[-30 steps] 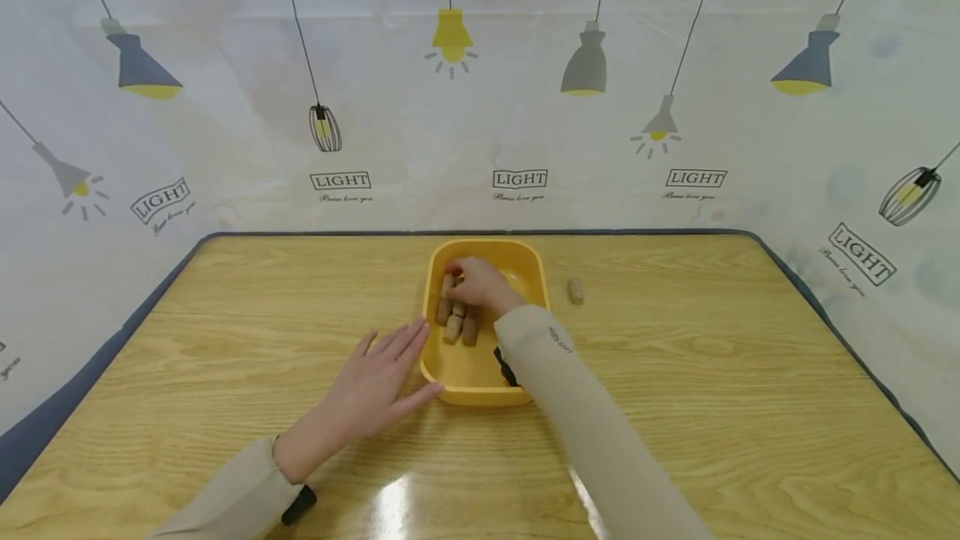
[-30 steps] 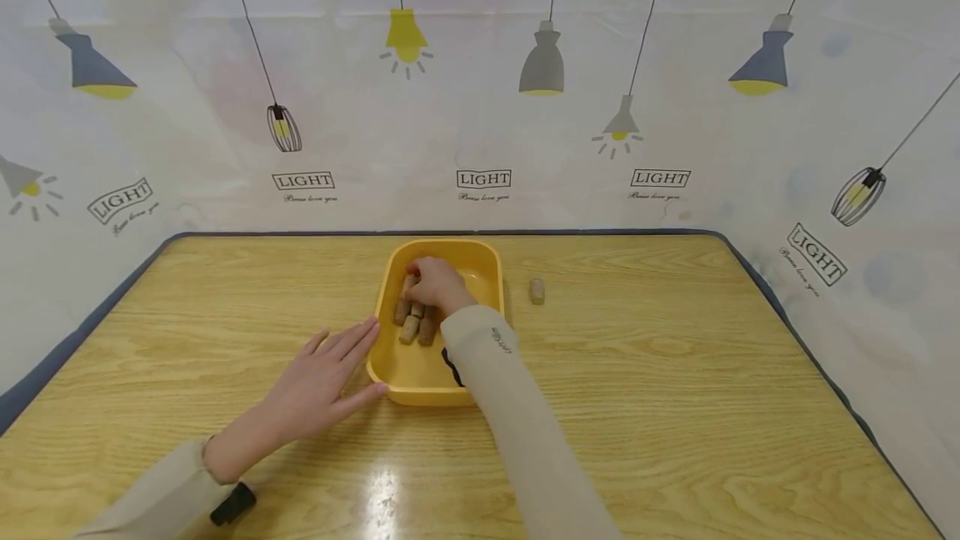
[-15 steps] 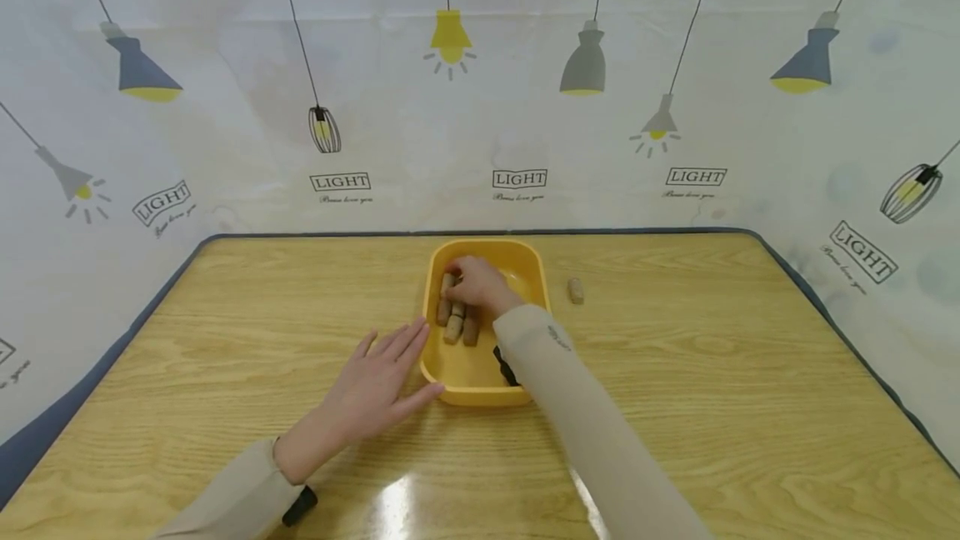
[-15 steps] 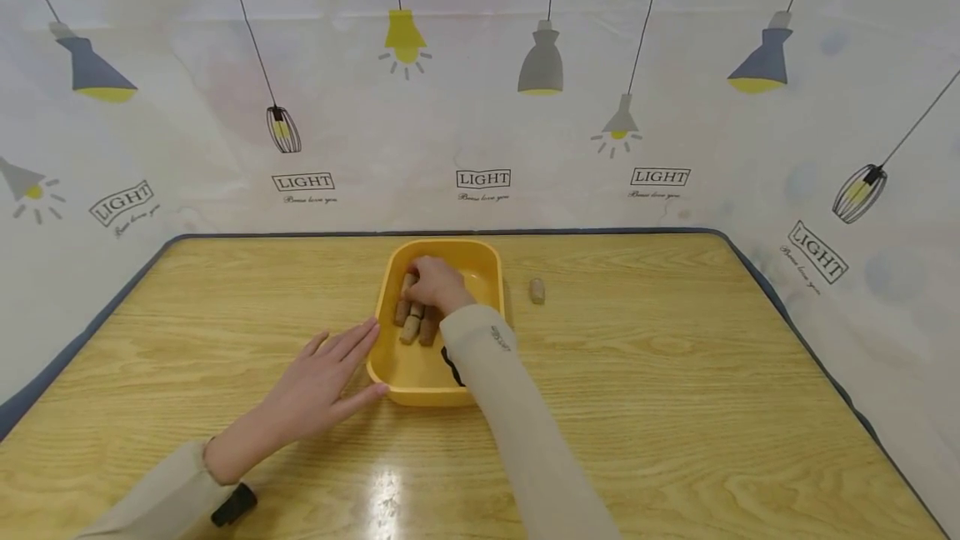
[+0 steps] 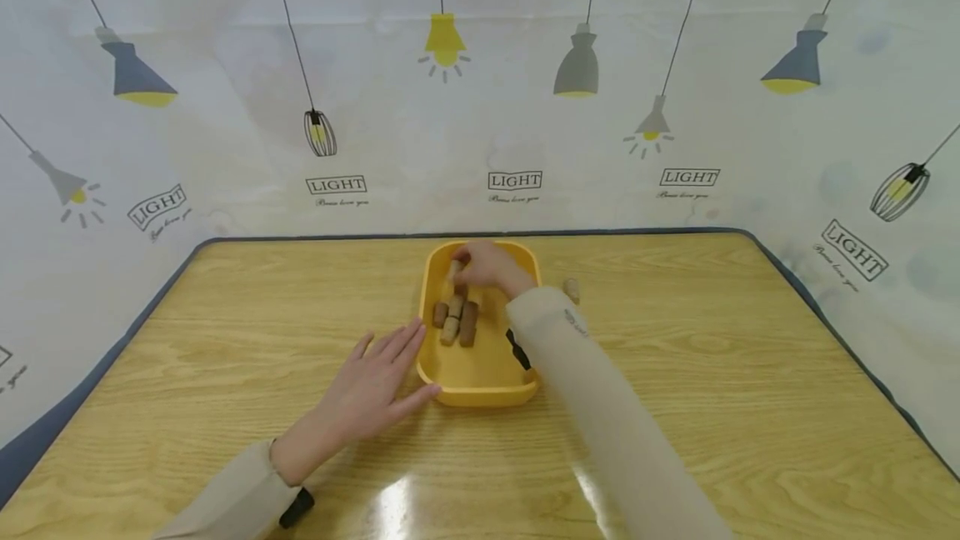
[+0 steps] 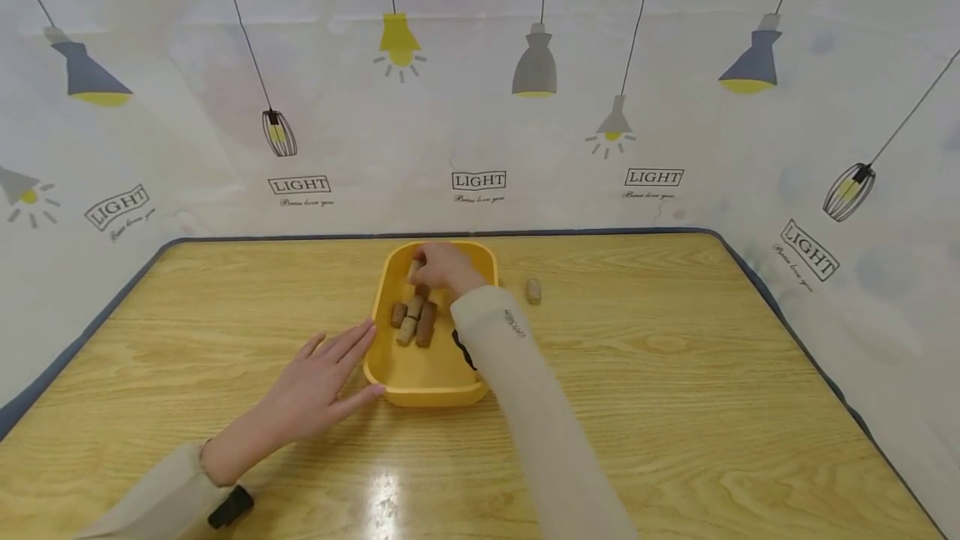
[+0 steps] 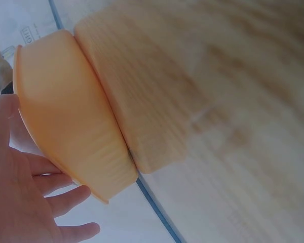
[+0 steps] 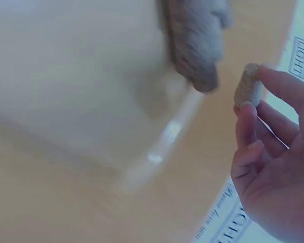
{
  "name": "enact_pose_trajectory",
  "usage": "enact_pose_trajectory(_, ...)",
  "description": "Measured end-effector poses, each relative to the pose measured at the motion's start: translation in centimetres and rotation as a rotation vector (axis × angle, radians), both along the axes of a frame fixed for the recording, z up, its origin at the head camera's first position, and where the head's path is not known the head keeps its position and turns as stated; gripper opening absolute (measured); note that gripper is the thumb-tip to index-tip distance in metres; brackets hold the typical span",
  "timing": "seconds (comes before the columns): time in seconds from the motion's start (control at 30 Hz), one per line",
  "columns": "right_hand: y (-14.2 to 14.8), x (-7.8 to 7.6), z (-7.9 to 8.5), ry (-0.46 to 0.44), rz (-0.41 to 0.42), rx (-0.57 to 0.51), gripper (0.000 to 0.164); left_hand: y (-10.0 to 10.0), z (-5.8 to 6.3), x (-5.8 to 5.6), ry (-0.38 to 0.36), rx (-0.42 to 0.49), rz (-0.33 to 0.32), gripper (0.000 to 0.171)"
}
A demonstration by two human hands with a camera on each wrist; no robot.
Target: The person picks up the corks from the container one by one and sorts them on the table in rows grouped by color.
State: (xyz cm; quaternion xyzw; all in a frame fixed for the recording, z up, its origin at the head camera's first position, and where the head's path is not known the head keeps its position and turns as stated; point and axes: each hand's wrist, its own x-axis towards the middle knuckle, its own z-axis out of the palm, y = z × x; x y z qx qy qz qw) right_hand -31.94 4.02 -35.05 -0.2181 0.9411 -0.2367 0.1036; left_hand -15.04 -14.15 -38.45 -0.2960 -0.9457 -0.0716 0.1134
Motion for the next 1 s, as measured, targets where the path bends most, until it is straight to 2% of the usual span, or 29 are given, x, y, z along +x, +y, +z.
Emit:
enact_pose_trajectory(0.17,0.9,-0.4,1.7,0.068,0.056,0.034,0.041,0.0,-0.1,0.0,0.000,0.000,0.001,0.074)
enact_pose_trajectory(0.43,2.9,-0.4,3.4,0.100,0.113,0.027,0.041,-0.1,-0.3,-0.1,0.015,-0.009,0.000,0.075)
enact_pose_trajectory(0.83,6.2,0.2,4.3,0.203,0.208,-0.009,0.040,-0.1,-0.3,-0.1,0.018,0.003,-0.005,0.075)
enact_pose_trajectory(1.0,7.6,0.6,4.6,0.217,0.238,-0.003,0.042,-0.1,-0.2,0.0,0.010,0.003,-0.005,0.075)
